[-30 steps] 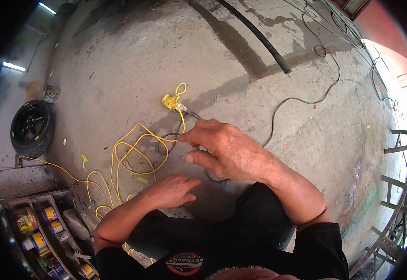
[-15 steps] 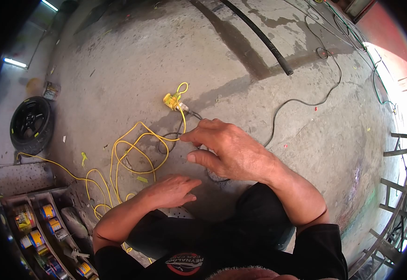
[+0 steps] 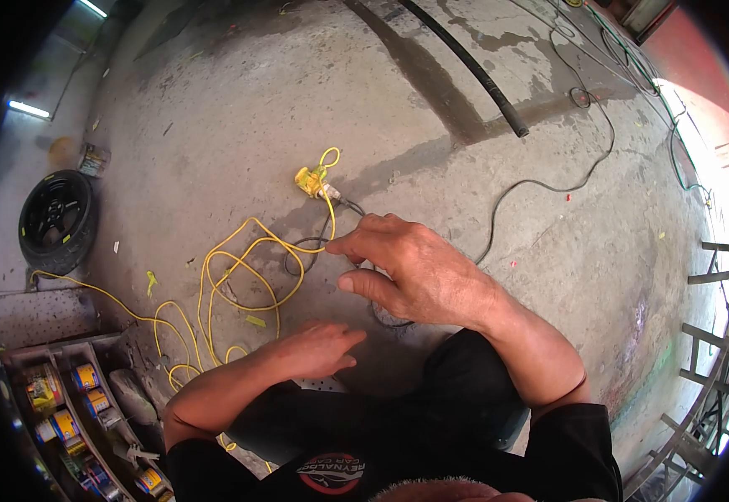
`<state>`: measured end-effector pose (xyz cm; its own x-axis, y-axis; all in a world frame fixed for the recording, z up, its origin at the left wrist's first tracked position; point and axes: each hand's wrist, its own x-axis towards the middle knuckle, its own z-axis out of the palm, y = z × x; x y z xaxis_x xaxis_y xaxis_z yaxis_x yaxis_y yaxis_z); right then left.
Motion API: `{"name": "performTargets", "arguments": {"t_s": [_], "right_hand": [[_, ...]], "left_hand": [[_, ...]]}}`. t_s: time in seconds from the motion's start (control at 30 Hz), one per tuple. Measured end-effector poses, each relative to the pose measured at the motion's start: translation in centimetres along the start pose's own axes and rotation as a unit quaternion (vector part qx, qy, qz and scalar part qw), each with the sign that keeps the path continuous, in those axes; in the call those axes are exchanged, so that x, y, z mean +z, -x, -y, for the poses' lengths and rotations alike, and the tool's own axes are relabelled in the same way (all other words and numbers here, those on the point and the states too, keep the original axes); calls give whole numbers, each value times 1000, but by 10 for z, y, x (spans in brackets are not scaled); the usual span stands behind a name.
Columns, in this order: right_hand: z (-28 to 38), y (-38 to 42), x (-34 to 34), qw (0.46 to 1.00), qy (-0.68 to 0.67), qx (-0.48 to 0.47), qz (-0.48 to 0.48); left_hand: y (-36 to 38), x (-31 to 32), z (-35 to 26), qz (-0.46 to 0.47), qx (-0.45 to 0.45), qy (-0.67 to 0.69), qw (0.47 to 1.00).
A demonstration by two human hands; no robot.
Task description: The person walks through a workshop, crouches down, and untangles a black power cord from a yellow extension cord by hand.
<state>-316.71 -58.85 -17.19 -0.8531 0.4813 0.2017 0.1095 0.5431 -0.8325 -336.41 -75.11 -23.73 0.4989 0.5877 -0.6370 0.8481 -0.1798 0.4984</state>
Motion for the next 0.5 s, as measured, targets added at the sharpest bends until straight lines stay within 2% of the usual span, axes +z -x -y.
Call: {"name": "performTargets", "arguments": {"t_s": [0.5], "right_hand": [[5, -1, -3, 1000, 5, 14, 18]], "left_hand": [[2, 3, 2, -4, 11, -17, 1000]]}}
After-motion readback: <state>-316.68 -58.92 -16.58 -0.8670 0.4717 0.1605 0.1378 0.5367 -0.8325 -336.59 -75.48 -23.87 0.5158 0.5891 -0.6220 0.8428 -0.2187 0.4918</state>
